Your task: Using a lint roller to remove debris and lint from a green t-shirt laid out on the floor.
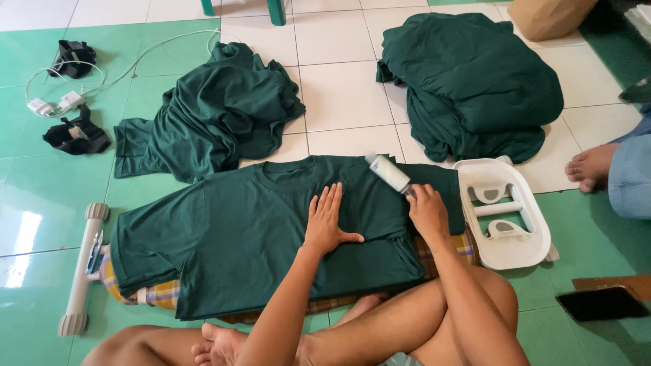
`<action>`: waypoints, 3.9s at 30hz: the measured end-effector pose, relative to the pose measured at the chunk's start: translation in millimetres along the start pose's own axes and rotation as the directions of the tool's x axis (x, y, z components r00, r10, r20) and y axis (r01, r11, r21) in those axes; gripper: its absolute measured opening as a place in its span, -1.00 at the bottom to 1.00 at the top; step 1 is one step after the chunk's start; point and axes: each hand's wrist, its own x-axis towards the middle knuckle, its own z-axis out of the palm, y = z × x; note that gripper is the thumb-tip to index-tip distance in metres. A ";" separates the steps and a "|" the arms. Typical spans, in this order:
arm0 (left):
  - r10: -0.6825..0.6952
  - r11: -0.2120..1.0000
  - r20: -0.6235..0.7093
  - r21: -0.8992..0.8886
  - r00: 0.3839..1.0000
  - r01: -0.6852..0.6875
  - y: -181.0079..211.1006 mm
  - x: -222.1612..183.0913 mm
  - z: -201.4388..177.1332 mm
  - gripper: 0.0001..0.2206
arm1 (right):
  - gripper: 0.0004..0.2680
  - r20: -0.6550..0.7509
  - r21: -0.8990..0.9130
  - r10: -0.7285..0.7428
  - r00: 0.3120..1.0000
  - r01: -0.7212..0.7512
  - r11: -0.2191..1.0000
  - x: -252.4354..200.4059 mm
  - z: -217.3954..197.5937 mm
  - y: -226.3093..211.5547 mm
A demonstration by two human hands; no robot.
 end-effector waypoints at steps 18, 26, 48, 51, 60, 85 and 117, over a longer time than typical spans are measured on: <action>0.014 1.000 0.037 0.022 0.999 -0.015 -2.9 -1.2 -0.4 0.14 | -0.80 0.061 0.165 0.012 0.998 -0.022 0.986 -17.5 -14.9 -38.9; 0.042 0.999 -0.005 0.009 0.999 -0.042 -8.8 -1.4 7.1 -0.01 | -0.83 -0.084 0.201 0.092 0.992 -0.073 0.977 -14.4 -26.4 -23.6; 0.122 0.990 -0.296 0.105 0.947 -0.095 -13.8 -4.7 25.9 -0.49 | -0.83 -0.097 0.529 -0.133 0.986 0.164 0.832 -43.5 -55.7 -102.3; 0.278 0.956 -0.426 0.208 0.861 -0.205 -26.5 -3.6 40.6 -0.44 | -0.83 0.011 0.611 -0.154 0.988 0.115 0.783 -62.7 -51.6 -128.2; 0.130 0.983 -0.258 0.162 0.957 -0.090 -18.2 -1.0 33.5 -0.51 | -0.82 0.018 0.590 -0.173 0.985 0.129 0.797 -65.1 -7.0 -135.7; 0.002 0.951 -0.580 -0.250 0.814 -0.181 -23.0 -7.9 29.3 -0.37 | -0.87 0.354 0.340 -0.333 0.874 0.211 0.916 -34.2 -49.9 -84.6; 0.424 0.905 -0.395 0.193 0.815 -0.378 -25.1 -9.2 40.1 -0.63 | -0.82 0.188 0.543 -0.142 0.972 0.018 0.840 -27.9 -34.5 -82.0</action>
